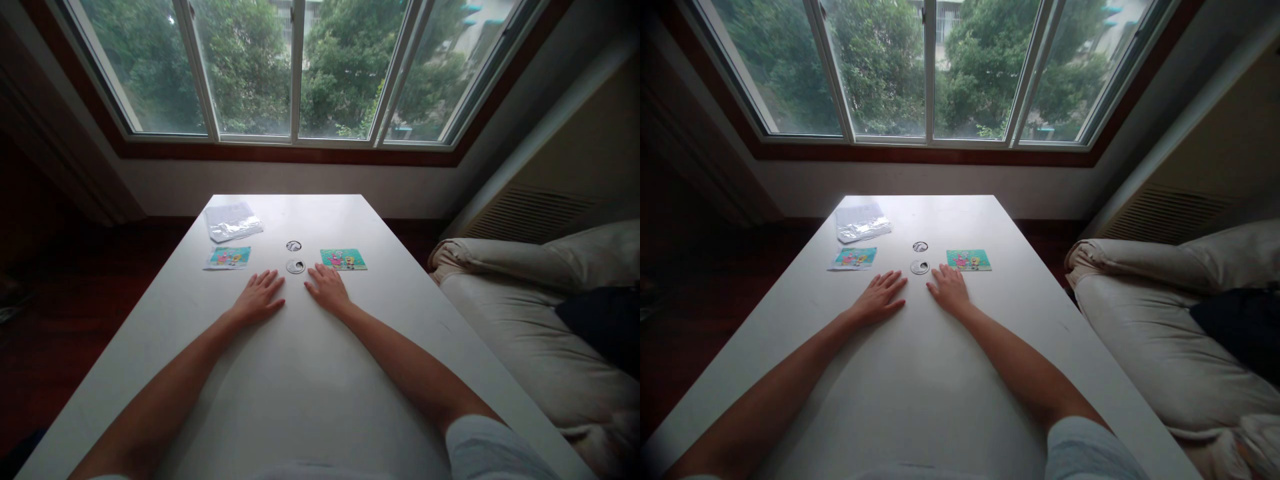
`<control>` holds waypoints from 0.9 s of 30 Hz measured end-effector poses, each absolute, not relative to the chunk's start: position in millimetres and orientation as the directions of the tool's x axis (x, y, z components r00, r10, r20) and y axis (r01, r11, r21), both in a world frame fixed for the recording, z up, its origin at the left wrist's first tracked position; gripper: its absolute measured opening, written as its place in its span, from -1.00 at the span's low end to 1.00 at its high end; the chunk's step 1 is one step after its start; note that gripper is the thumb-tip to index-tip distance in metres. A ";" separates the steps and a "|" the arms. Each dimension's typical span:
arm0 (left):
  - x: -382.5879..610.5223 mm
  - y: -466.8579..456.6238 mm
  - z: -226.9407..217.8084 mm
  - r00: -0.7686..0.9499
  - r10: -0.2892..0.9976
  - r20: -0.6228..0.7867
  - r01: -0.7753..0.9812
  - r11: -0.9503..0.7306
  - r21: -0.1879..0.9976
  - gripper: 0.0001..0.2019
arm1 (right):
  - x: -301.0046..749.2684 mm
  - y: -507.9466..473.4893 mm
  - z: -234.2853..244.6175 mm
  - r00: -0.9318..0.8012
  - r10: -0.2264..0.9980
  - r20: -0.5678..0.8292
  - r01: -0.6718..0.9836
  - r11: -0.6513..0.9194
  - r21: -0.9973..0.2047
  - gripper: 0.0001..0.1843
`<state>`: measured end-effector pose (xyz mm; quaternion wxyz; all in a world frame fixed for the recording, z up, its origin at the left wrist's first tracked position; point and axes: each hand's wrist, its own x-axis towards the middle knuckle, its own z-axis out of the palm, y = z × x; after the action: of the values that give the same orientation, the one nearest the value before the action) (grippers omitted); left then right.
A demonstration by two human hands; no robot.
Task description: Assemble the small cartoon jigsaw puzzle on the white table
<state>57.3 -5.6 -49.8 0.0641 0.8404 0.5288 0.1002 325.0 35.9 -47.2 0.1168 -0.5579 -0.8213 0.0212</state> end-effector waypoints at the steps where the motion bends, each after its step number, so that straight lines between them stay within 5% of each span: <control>1: 57.1 -5.0 -50.3 0.423 0.900 0.103 0.874 -0.435 0.215 -0.34 | 327.5 37.2 -48.1 -0.340 0.925 0.169 0.915 0.367 -0.168 -0.41; 10: 57.2 -2.8 -55.1 0.410 0.910 0.064 0.883 -0.414 0.221 -0.31 | 333.4 39.4 -45.5 -0.445 0.883 0.149 0.864 0.467 -0.186 -0.40; 27: 60.6 2.6 -49.5 0.397 0.918 -0.008 0.906 -0.391 0.160 -0.16 | 326.4 33.2 -42.6 -0.608 0.792 -0.052 0.791 0.598 -0.129 -0.04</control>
<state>60.6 2.6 -49.5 0.0693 0.8329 0.5475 0.0409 326.4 33.2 -42.6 0.0053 -0.4429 -0.8939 0.0694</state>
